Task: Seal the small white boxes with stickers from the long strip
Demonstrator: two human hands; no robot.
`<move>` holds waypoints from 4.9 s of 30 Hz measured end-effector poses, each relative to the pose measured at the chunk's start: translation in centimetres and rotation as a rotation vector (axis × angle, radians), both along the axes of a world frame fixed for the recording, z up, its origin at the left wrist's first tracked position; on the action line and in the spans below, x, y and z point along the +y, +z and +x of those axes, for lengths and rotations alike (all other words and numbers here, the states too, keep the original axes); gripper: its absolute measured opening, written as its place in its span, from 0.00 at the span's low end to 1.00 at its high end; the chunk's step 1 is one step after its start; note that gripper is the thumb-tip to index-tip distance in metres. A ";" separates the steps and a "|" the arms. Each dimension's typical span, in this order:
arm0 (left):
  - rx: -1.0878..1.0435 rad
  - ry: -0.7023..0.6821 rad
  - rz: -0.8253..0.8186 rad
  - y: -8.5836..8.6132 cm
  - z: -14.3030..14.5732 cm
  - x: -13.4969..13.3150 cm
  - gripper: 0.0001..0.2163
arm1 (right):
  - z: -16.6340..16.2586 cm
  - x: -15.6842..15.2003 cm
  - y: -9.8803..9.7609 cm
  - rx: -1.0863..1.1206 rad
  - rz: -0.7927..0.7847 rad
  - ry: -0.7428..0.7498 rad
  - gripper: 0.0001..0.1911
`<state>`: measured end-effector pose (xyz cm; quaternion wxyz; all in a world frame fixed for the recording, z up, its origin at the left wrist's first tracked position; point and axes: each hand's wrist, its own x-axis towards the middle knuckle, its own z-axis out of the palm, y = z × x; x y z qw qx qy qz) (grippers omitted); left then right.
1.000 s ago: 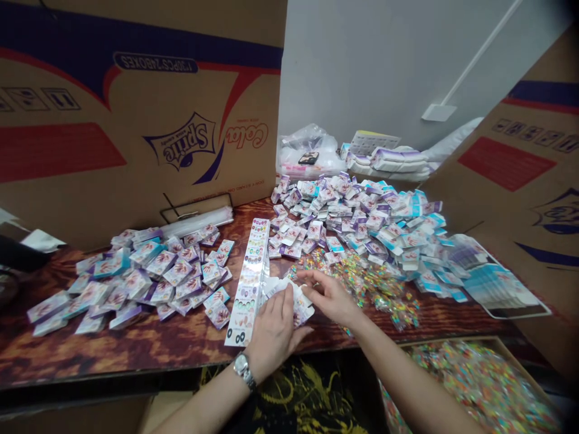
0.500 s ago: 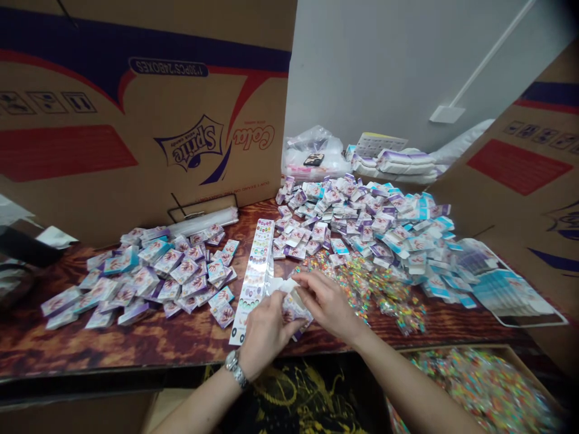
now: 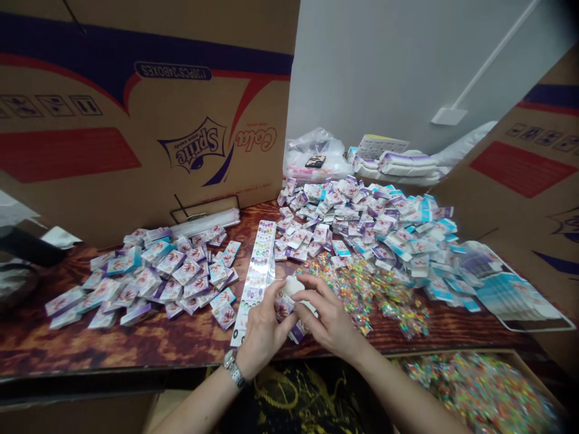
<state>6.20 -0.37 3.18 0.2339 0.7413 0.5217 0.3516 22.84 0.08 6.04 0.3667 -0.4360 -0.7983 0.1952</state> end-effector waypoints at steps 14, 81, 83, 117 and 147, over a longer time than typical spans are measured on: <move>0.206 -0.121 0.228 -0.2 -0.3 0.4 0.19 | -1.2 1.2 0.0 0.742 -0.763 -0.036 0.12; 0.210 -0.091 0.161 -2.0 2.0 -0.5 0.18 | 1.3 -0.9 -2.7 0.187 -0.278 -0.253 0.08; 0.084 -0.049 0.122 -1.7 1.5 -0.4 0.20 | 1.3 -1.0 -2.3 0.161 -0.124 -0.227 0.12; 0.340 -0.041 0.237 -0.4 0.5 -0.2 0.30 | -0.6 1.7 -1.6 0.143 -0.389 -0.084 0.15; 0.769 -0.264 0.123 -5.9 3.4 -1.9 0.21 | 1.9 -2.8 -9.8 -0.239 -0.519 -0.428 0.05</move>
